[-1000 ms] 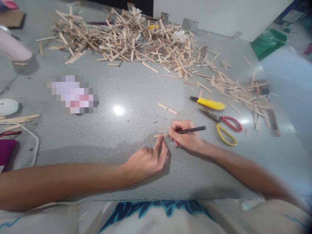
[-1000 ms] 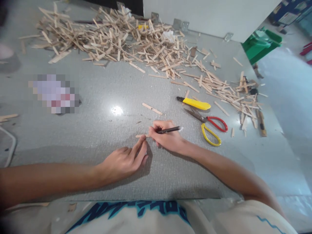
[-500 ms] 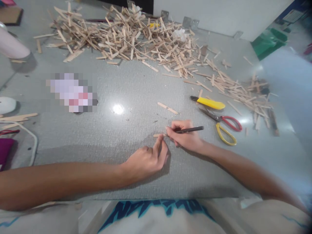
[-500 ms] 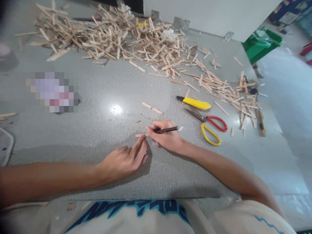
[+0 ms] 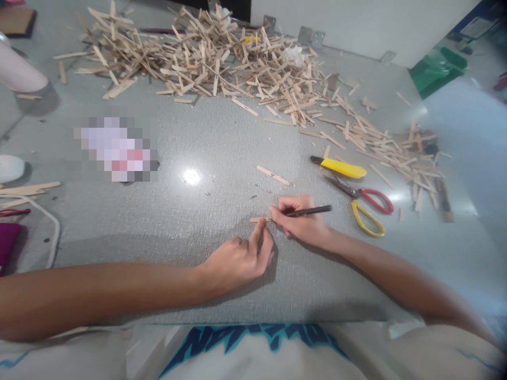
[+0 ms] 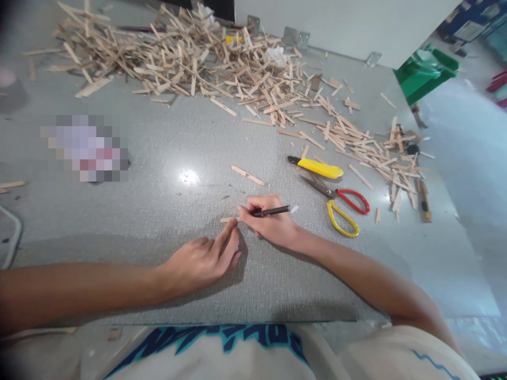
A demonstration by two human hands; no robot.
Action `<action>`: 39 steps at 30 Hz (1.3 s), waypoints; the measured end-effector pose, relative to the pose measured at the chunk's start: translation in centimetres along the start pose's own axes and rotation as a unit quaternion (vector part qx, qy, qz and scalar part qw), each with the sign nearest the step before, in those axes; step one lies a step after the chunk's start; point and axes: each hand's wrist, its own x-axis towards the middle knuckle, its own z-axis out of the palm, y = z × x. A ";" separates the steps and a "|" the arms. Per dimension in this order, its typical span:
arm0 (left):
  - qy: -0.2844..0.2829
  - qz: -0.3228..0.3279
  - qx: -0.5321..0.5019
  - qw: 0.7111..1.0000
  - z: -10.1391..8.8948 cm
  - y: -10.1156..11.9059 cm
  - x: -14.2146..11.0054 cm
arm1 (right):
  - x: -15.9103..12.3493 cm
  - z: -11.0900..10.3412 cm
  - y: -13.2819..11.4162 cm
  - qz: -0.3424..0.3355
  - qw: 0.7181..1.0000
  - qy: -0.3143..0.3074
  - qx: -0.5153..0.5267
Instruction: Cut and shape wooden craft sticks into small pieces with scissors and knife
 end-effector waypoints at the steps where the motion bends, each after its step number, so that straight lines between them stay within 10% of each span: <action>1: 0.001 0.000 -0.001 1.000 0.0 0.0 0.0 | 0.0 0.0 0.0 -0.002 1.000 -0.001 -0.004; 23: 0.012 -0.006 -0.004 1.000 0.4 0.1 -0.2 | 0.0 0.1 0.7 0.021 0.999 -0.002 0.030; 28: 0.020 -0.012 -0.003 1.000 0.3 0.1 -0.1 | 0.1 -0.1 1.0 0.012 0.994 0.089 0.068; 39: 0.032 0.001 -0.013 0.999 0.6 -0.1 -0.3 | 1.5 -4.1 1.8 -0.094 0.918 0.246 -0.296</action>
